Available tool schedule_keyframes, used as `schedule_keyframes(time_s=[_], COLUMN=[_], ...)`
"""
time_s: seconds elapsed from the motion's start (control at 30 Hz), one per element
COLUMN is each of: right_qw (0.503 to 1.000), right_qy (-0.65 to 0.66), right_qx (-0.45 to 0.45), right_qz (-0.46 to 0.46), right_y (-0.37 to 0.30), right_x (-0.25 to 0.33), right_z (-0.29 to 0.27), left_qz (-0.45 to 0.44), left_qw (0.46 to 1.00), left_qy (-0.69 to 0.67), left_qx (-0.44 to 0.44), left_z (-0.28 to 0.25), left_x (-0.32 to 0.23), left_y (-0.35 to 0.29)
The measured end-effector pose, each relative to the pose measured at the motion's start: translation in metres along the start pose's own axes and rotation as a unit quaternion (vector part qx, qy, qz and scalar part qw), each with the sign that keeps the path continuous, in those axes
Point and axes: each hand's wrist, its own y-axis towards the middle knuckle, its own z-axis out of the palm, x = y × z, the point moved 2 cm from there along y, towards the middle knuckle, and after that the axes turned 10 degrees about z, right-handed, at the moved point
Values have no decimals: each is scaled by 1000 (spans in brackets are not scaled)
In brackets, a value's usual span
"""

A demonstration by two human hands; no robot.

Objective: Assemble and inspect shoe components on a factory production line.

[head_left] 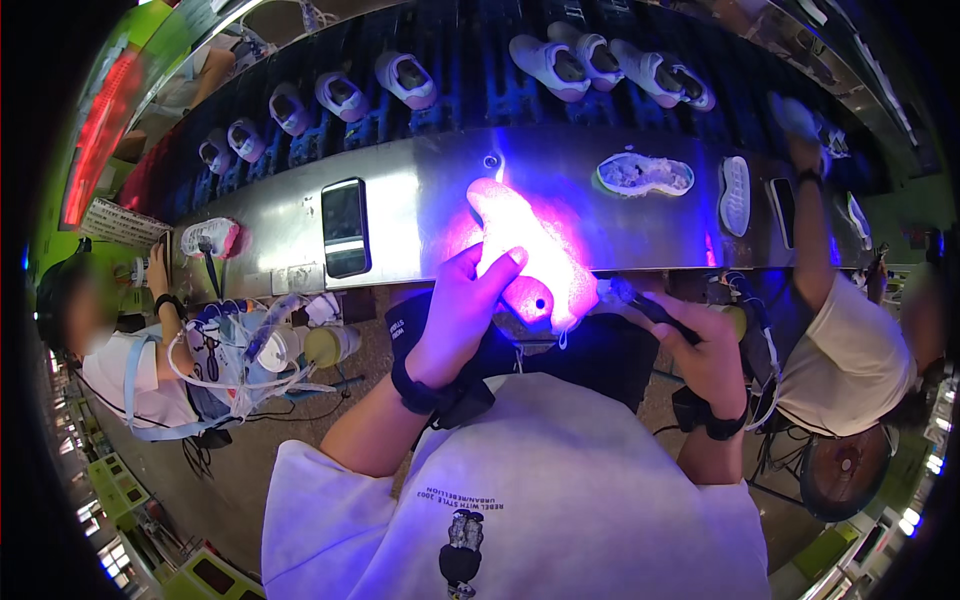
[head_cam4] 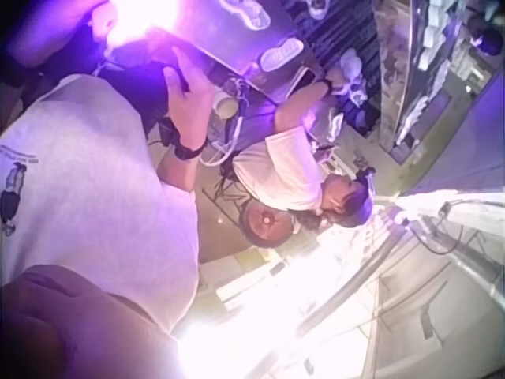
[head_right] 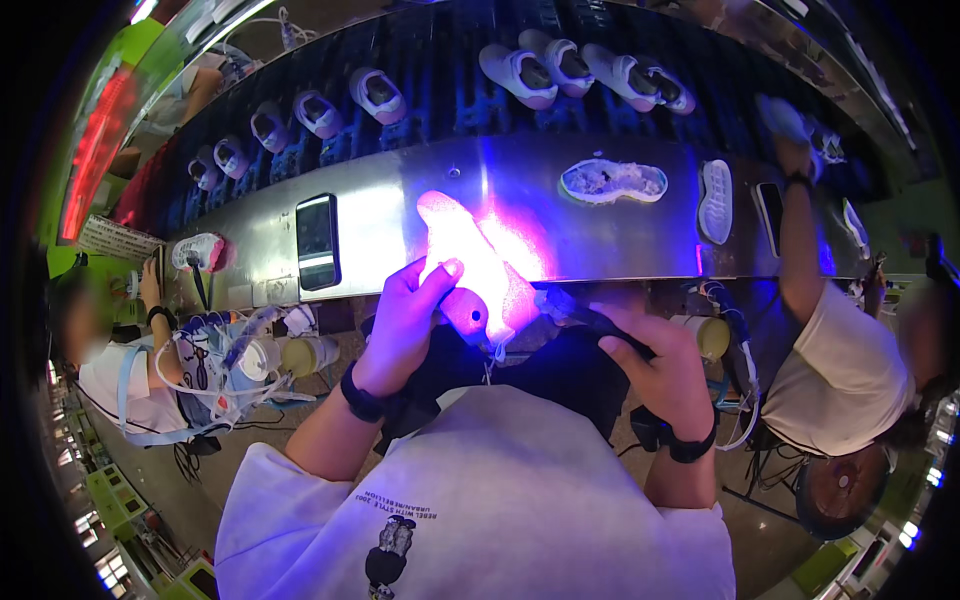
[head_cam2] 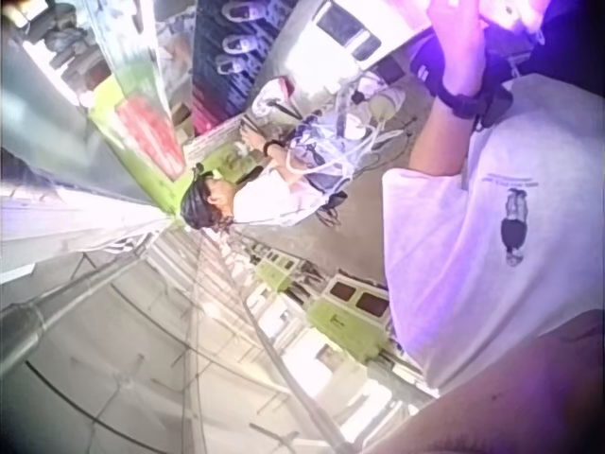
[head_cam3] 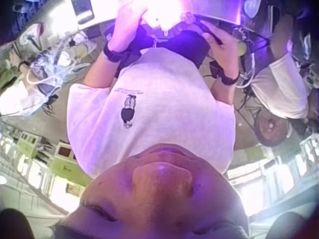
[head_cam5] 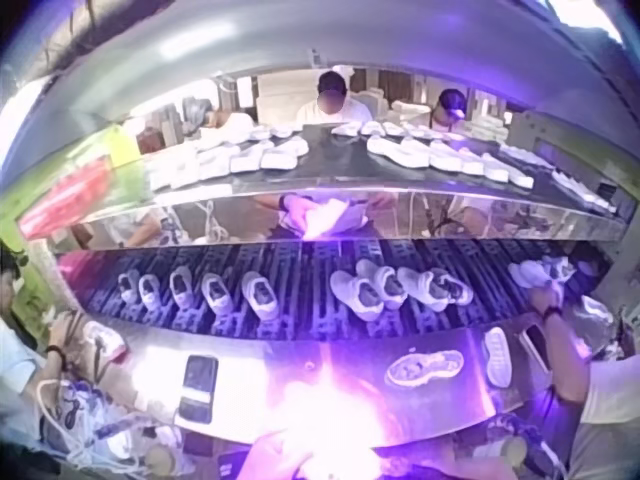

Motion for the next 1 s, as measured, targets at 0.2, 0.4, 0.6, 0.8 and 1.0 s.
schedule_keyframes(time_s=[0.2,0.4,0.6,0.8,1.0], right_qw=[997,997,995,980,974], right_qy=[48,31,-63,-166,-173], right_qx=[55,71,13,4,2], right_qz=[-33,-13,-77,-108,-147], right_y=[19,14,19,31,43], right_x=[11,22,46,80,89], right_z=[-6,-8,5,12,21], left_qz=[81,63,-22,-107,-176], left_qw=[996,998,993,948,906], left_qy=[46,-18,-111,-298,-386], left_qx=[10,-13,-13,-17,1], left_z=[4,1,-18,-26,-33], left_x=[-14,-17,-6,-1,2], left_y=[-11,-9,-11,-24,-32])
